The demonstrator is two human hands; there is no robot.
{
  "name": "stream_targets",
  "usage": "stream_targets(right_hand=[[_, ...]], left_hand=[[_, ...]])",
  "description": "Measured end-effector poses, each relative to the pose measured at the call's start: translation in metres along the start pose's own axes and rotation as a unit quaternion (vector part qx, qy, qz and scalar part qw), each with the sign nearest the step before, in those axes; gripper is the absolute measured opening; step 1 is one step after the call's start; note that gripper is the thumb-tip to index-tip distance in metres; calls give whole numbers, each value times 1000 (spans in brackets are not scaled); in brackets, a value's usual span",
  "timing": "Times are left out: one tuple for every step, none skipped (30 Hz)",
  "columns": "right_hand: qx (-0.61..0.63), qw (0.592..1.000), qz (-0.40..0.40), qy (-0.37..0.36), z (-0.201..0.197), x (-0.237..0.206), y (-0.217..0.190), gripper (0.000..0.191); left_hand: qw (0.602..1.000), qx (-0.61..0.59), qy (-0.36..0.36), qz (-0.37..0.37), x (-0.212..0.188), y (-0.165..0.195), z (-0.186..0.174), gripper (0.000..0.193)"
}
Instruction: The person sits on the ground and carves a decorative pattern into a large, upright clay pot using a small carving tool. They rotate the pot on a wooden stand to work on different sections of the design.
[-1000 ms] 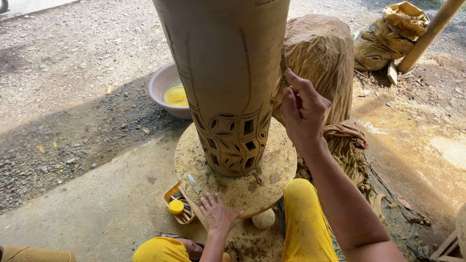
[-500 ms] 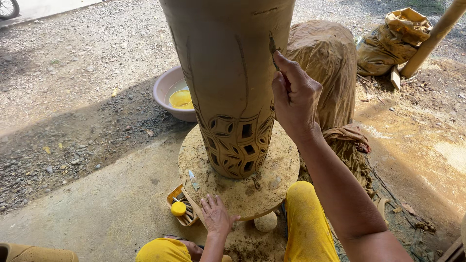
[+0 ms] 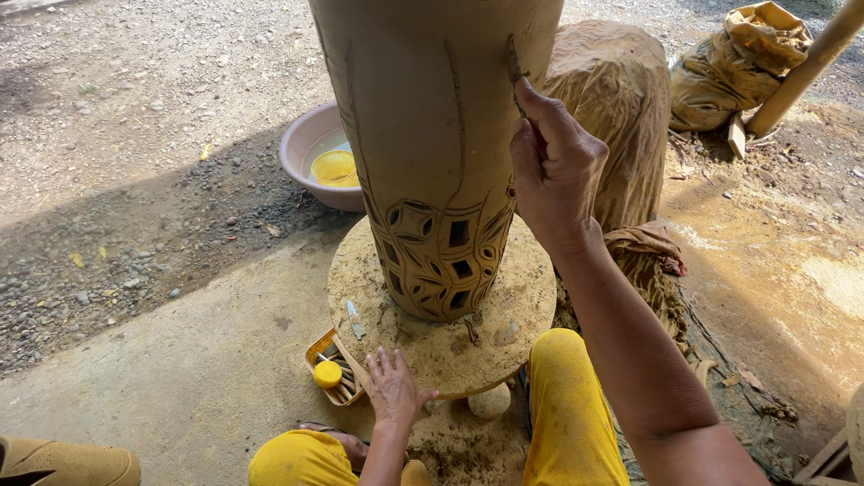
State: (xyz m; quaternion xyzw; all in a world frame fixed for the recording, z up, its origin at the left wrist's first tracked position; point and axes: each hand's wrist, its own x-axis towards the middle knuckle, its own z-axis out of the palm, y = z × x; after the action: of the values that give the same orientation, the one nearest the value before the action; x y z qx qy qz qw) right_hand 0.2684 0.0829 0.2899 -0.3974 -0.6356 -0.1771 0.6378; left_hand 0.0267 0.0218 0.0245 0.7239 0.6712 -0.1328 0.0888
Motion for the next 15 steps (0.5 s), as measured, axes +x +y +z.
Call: stream_targets(right_hand=[[-5, 1000, 4, 1, 0, -2, 0, 31], [-9, 1000, 8, 1, 0, -5, 0, 32], [-12, 1000, 12, 1, 0, -7, 0, 32], [-9, 1000, 13, 3, 1, -7, 1, 32], [-6, 1000, 13, 4, 1, -8, 2, 32], [-2, 1000, 15, 5, 2, -9, 2, 32], [1, 1000, 14, 3, 2, -10, 3, 32], [4, 1000, 14, 2, 2, -11, 3, 32], [7, 1000, 15, 0, 2, -13, 3, 32], [5, 1000, 18, -4, 1, -15, 2, 32], [3, 1000, 21, -9, 0, -18, 1, 32], [1, 1000, 24, -14, -1, -20, 0, 32], [-1, 999, 28, -15, -2, -22, 0, 32], [-4, 999, 32, -17, -3, -24, -1, 31], [-6, 999, 37, -20, -4, -26, -2, 31]], left_hand=[[1000, -2, 4, 1, 0, -1, 1, 133], [1000, -3, 8, 1, 0, -1, 2, 133], [1000, -11, 5, -1, 0, -1, 3, 133], [1000, -19, 3, -3, 1, -2, 3, 132], [1000, -27, 1, -6, 2, -2, 4, 132], [1000, -26, 5, -5, 2, -2, 5, 132], [1000, -24, 9, -3, 2, -3, 6, 132], [1000, -22, 13, 0, 3, -3, 7, 132], [1000, -21, 14, 1, 3, -3, 8, 133], [1000, -19, 14, 2, 4, -4, 9, 133], [1000, -17, 15, 3, 4, -4, 9, 134], [1000, -15, 15, 4, 4, -4, 10, 133], [1000, -12, 16, 5, 5, -4, 11, 133], [1000, -10, 17, 5, 5, -4, 11, 133], [1000, -18, 10, 3, 5, -5, 12, 133]])
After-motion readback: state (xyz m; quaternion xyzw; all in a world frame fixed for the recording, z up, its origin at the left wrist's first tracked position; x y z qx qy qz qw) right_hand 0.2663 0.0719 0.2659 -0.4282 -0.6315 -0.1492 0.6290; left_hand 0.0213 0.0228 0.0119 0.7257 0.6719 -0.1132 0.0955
